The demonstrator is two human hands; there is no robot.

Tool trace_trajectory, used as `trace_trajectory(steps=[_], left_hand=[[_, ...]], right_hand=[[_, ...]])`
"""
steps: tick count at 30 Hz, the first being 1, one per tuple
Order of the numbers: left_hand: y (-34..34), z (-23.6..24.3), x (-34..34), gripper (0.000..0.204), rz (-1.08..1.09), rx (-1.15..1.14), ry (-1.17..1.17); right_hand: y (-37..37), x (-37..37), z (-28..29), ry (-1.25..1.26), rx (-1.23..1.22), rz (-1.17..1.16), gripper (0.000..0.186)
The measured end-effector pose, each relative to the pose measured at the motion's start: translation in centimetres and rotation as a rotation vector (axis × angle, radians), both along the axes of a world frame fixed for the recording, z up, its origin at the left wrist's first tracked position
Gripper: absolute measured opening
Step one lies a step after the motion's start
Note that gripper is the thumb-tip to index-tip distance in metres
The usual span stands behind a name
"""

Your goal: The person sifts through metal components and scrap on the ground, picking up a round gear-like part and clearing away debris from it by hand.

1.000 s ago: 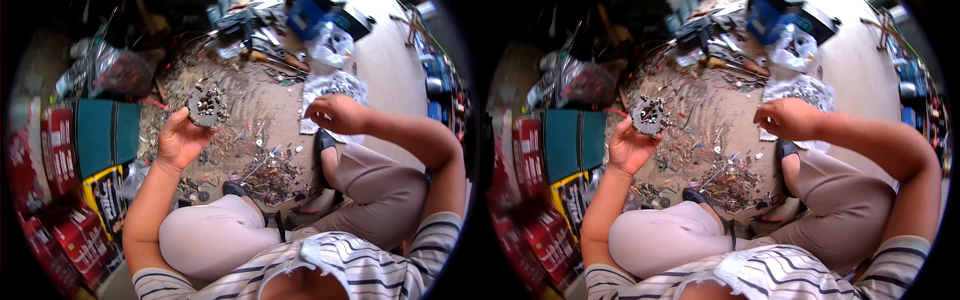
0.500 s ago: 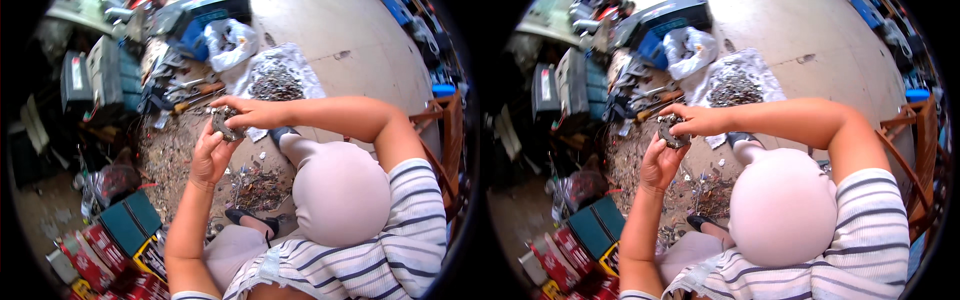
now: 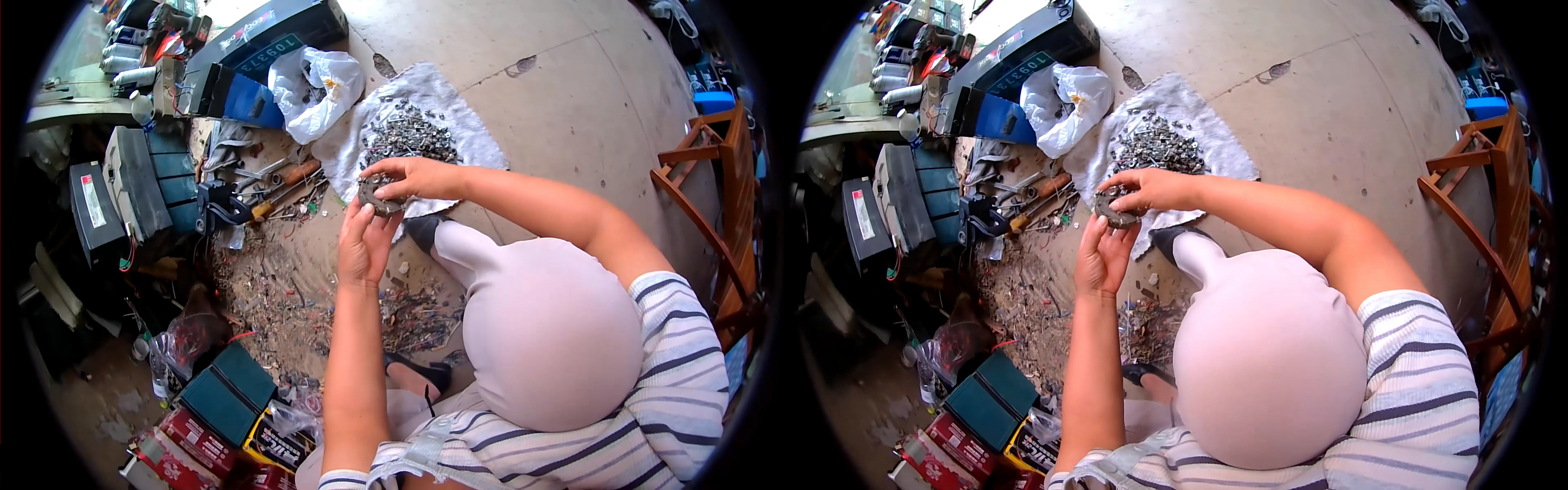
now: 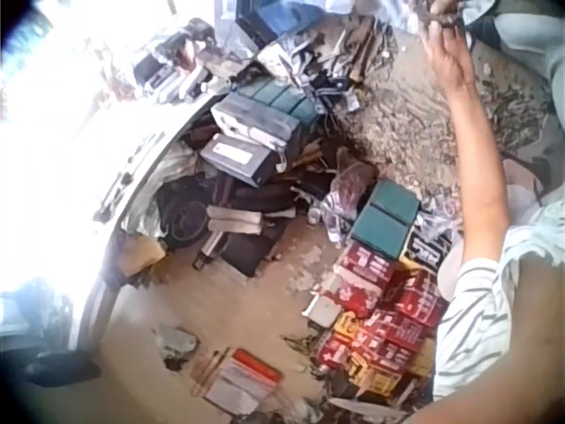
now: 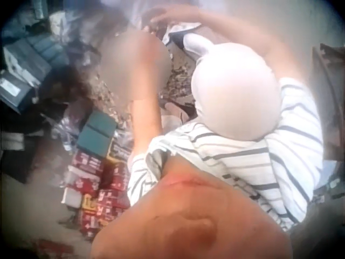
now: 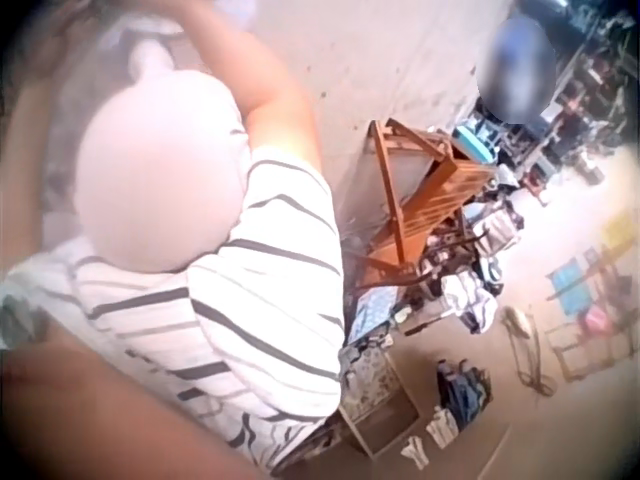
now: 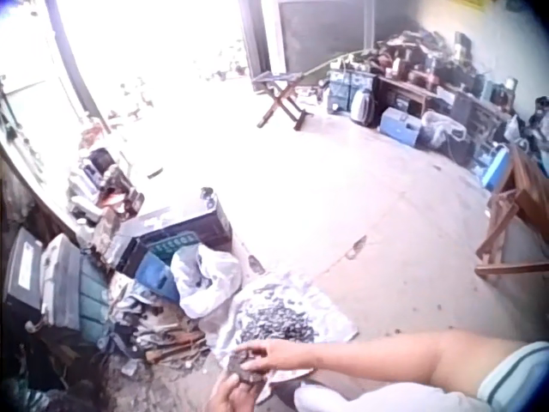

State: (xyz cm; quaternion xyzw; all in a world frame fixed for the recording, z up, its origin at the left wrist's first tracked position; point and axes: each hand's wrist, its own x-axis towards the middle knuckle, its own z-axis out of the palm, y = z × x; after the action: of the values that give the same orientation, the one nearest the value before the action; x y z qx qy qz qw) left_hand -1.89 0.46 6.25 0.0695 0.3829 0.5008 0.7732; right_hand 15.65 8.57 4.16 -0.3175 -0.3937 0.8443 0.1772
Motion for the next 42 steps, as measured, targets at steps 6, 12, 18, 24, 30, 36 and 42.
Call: trace_trajectory(steps=[6, 12, 18, 24, 30, 36, 42], left_hand=[[2.1, -1.7, 1.9, 0.042, -0.016, -0.033, 0.071], [3.6, -4.2, 3.4, 0.043, 0.025, -0.056, 0.144], [4.4, -5.6, 4.0, 0.053, 0.072, -0.031, 0.254], [4.3, -6.5, 4.7, 0.052, 0.071, 0.048, 0.435], [3.5, -6.4, 3.3, 0.043, 0.085, -0.071, 0.13], [3.0, -7.0, 1.7, 0.042, 0.229, -0.151, -0.018], [3.2, -6.9, 0.3, 0.048, 0.116, -0.03, 0.257]], right_hand=[[1.7, 1.3, -1.9, -0.248, 0.134, -0.109, 0.04], [1.9, 1.1, -4.9, -0.51, 0.315, -0.252, 0.033], [1.5, -0.2, -4.5, -0.72, 0.496, -0.481, 0.02], [2.2, 0.4, -4.9, -0.787, 0.405, -0.407, 0.017], [3.2, 0.8, -4.3, -0.494, 0.093, -0.27, 0.018], [4.2, 1.5, -4.4, -0.428, 0.017, -0.29, 0.018], [4.8, 2.4, -4.7, -0.827, 0.637, -0.181, 0.03]])
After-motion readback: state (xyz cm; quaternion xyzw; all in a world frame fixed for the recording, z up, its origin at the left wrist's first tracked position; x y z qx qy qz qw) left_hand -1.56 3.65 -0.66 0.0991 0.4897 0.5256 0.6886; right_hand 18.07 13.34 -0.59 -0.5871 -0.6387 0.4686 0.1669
